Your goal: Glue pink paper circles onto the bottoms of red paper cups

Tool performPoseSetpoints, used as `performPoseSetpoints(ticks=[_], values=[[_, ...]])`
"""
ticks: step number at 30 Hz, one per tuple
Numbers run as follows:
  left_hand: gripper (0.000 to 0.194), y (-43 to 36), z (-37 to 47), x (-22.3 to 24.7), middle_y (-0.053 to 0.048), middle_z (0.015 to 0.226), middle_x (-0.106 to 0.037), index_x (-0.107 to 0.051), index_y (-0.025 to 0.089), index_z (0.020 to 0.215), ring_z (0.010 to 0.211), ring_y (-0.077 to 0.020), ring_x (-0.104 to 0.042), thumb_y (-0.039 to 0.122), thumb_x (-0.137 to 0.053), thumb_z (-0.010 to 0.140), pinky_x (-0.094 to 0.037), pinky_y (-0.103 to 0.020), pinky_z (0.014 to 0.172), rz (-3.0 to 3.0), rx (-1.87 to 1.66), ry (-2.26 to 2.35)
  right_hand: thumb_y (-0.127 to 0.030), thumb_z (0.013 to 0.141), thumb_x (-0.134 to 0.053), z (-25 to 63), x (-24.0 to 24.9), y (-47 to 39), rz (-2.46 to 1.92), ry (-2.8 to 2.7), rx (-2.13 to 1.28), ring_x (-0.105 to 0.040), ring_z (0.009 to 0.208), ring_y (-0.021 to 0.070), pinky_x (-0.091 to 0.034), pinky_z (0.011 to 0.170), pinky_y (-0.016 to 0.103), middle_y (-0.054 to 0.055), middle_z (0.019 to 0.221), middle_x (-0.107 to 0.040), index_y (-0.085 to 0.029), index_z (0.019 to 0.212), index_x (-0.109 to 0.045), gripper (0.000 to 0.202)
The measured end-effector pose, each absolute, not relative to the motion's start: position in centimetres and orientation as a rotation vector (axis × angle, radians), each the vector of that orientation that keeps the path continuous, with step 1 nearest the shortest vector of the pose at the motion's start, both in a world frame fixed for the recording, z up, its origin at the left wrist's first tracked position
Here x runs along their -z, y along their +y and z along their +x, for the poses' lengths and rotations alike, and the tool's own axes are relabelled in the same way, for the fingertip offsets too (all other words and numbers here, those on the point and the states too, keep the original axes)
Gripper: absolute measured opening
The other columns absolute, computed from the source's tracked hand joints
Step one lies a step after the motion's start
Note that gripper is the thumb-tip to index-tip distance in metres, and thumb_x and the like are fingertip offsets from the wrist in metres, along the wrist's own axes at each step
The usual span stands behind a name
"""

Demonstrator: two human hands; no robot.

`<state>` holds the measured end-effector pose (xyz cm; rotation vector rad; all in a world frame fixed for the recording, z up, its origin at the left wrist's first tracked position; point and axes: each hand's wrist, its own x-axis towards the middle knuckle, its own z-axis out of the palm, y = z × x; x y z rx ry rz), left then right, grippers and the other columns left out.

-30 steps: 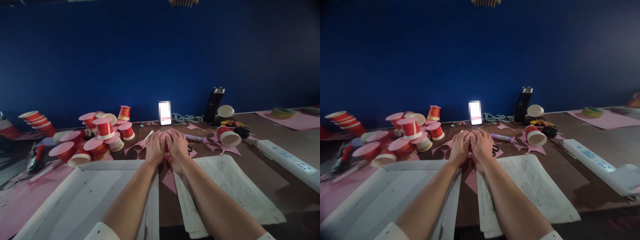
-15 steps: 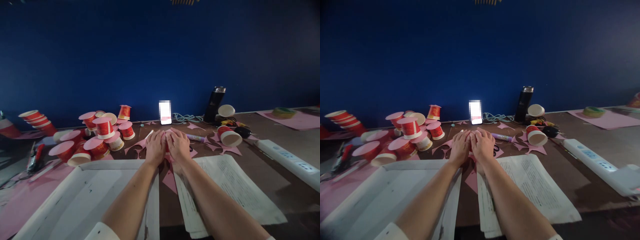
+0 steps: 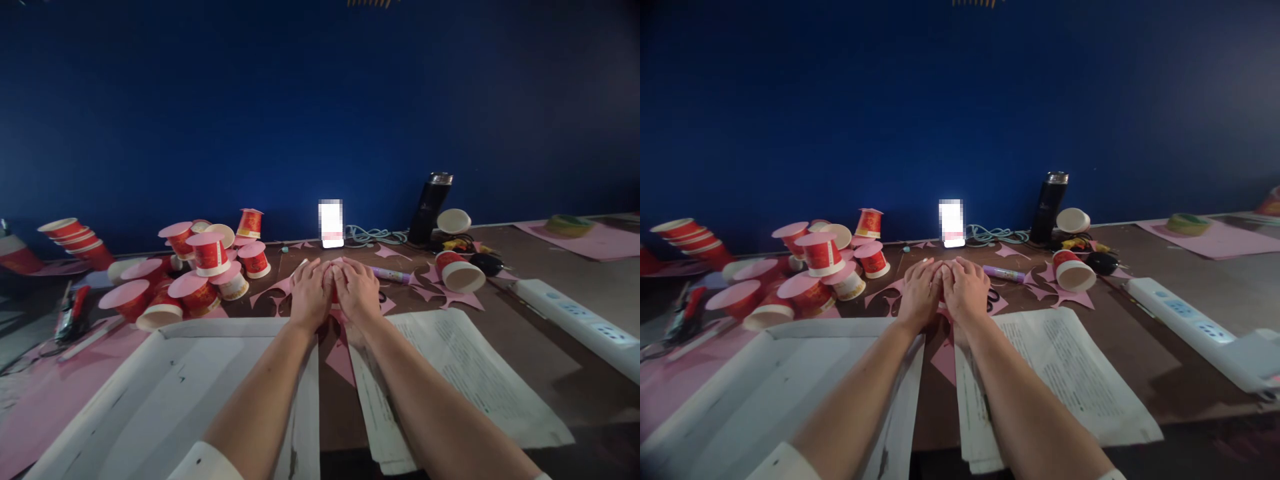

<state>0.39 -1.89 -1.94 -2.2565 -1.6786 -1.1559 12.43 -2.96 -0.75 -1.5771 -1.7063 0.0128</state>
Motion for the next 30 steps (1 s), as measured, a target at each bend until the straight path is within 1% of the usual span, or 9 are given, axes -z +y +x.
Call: performPoseSetpoints(ticks=[3,7,11,15,23,27,30], values=[[0.046,-1.90,0.41,2.02,-0.011,0.133,-0.056,-0.057,0.021,0.127,0.127,-0.0255,-0.045,0.042,-0.029,0.097,-0.036,-0.049,0.105,-2.254,1.166,-1.673,-0.044,0.097,-0.036,12.46,0.76,-3.03,-1.586,-1.704,-0.031,-0.049,0.115,0.0254,-0.036,0.094,0.041,0.003,0.130,-0.059,-0.030,0.119,-0.063,0.038],[0.049,-1.98,0.44,2.02,-0.012,0.137,-0.054,-0.050,0.020,0.135,0.126,-0.0255,-0.046,0.043,-0.029,0.097,-0.036,-0.049,0.105,-2.261,1.184,-1.656,-0.044,0.097,-0.036,12.55,0.70,-3.17,-1.606,-1.701,-0.032,-0.049,0.116,0.0263,-0.038,0.093,0.041,0.004,0.133,-0.057,-0.031,0.132,-0.054,0.041],[0.049,-2.06,0.44,1.96,-0.011,0.137,-0.053,-0.053,0.020,0.132,0.128,-0.0260,-0.043,0.044,-0.028,0.097,-0.035,-0.049,0.106,-2.268,1.171,-1.678,-0.045,0.097,-0.034,12.53,0.71,-3.28,-1.644,-1.715,-0.031,-0.048,0.118,0.0275,-0.037,0.095,0.044,0.003,0.135,-0.056,-0.030,0.130,-0.056,0.042],[0.049,-1.95,0.44,2.09,-0.011,0.137,-0.054,-0.054,0.020,0.130,0.129,-0.0257,-0.043,0.044,-0.028,0.097,-0.035,-0.050,0.106,-2.267,1.189,-1.667,-0.047,0.098,-0.030,12.49,0.69,-3.37,-1.654,-1.735,-0.004,-0.046,0.120,0.0281,-0.035,0.096,0.046,0.003,0.137,-0.054,-0.030,0.131,-0.055,0.045],[0.047,-1.95,0.53,2.18,-0.011,0.136,-0.055,-0.055,0.019,0.130,0.128,-0.0251,-0.044,0.042,-0.030,0.097,-0.035,-0.049,0.106,-2.263,1.203,-1.672,-0.046,0.098,-0.030,12.51,0.60,-3.38,-1.661,-1.748,0.024,-0.046,0.120,0.0277,-0.035,0.097,0.045,0.004,0.136,-0.055,-0.029,0.131,-0.055,0.045],[0.048,-1.99,0.47,2.19,-0.011,0.136,-0.055,-0.054,0.019,0.130,0.129,-0.0248,-0.044,0.042,-0.029,0.097,-0.033,-0.048,0.108,-2.269,1.197,-1.652,-0.045,0.097,-0.032,12.51,0.76,-3.35,-1.653,-1.738,-0.004,-0.047,0.120,0.0280,-0.036,0.097,0.045,0.004,0.135,-0.056,-0.029,0.132,-0.054,0.045],[0.050,-1.92,0.35,2.24,-0.012,0.136,-0.054,-0.049,0.017,0.135,0.130,-0.0246,-0.043,0.042,-0.028,0.097,-0.032,-0.048,0.109,-2.278,1.181,-1.640,-0.045,0.097,-0.032,12.56,0.93,-3.37,-1.641,-1.730,-0.015,-0.048,0.119,0.0279,-0.036,0.097,0.045,0.003,0.134,-0.057,-0.029,0.134,-0.052,0.045]])
